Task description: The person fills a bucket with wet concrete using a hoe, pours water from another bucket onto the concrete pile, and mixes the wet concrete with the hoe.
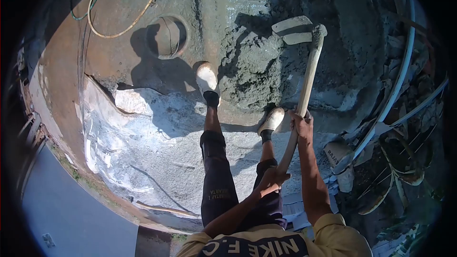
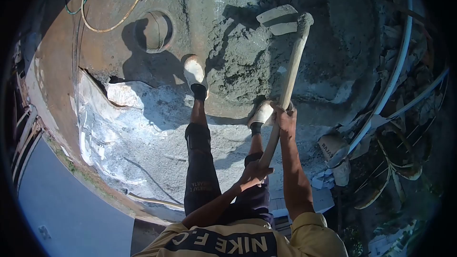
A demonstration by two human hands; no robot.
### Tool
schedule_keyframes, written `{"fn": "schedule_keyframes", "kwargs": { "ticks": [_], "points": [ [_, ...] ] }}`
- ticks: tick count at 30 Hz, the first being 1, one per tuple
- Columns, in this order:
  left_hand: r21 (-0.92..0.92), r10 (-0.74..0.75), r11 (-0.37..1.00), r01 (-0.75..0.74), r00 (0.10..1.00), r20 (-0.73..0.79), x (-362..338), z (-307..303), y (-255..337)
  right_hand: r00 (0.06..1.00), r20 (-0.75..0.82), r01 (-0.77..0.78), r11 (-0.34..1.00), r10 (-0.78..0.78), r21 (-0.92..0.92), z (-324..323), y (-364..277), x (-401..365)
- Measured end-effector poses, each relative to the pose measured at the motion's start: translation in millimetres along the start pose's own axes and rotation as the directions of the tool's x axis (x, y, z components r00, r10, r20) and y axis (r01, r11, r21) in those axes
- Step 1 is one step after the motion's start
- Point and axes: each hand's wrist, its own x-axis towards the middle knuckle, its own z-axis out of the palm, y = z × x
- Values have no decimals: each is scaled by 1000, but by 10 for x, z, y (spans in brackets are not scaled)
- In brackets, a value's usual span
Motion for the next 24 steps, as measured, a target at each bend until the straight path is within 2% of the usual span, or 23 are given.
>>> {"fn": "schedule_keyframes", "kwargs": {
  "ticks": [1,2,3,5,7,9,11,12,14,15,17,19,21,22,23,24],
  "points": [
    [213,31,977,-5,992,-121,9,91,-13,1000,-15,24,999,-24,33,-122,20,-21],
    [309,209,939,-151,964,-162,11,189,-166,999,-54,-2,999,4,36,-262,138,2],
    [327,203,934,-145,968,-151,14,236,-146,997,-73,-4,999,7,51,-389,242,31],
    [432,357,873,-228,902,-244,20,346,-1,982,-134,-125,990,133,66,-645,445,116],
    [515,341,838,-182,910,-234,302,361,123,969,-185,-148,984,164,98,-889,760,343],
    [520,355,824,-224,920,-166,703,287,165,952,-226,-180,974,207,135,-1117,1175,668],
    [510,147,859,-47,976,-158,854,197,641,922,-264,-255,958,282,133,-1295,1555,1076],
    [549,136,835,-22,976,-168,1068,133,685,919,-269,-256,955,288,148,-1298,1683,1202],
    [630,149,777,15,967,-207,1502,-42,467,961,-212,-112,952,177,285,-1258,1965,1338],
    [642,133,766,30,970,-204,1467,-135,437,956,-221,-122,945,194,304,-1209,2147,1374],
    [803,252,596,25,943,-216,1123,-426,448,993,-77,107,956,-89,275,-1085,2534,1376],
    [810,151,579,99,963,-225,703,-764,545,978,-131,-111,933,164,342,-546,2729,1381],
    [815,79,563,133,974,-214,315,-1087,887,984,-121,-11,736,127,677,82,2341,1123],
    [827,83,546,132,974,-211,199,-1062,1051,938,-94,-166,671,333,723,286,2120,1135],
    [883,98,431,187,963,-252,44,-1042,1217,853,-42,-309,568,520,762,462,1931,1151],
    [918,134,314,242,946,-296,-77,-1073,1364,882,60,-302,464,467,833,599,1826,1098]
  ]
}}
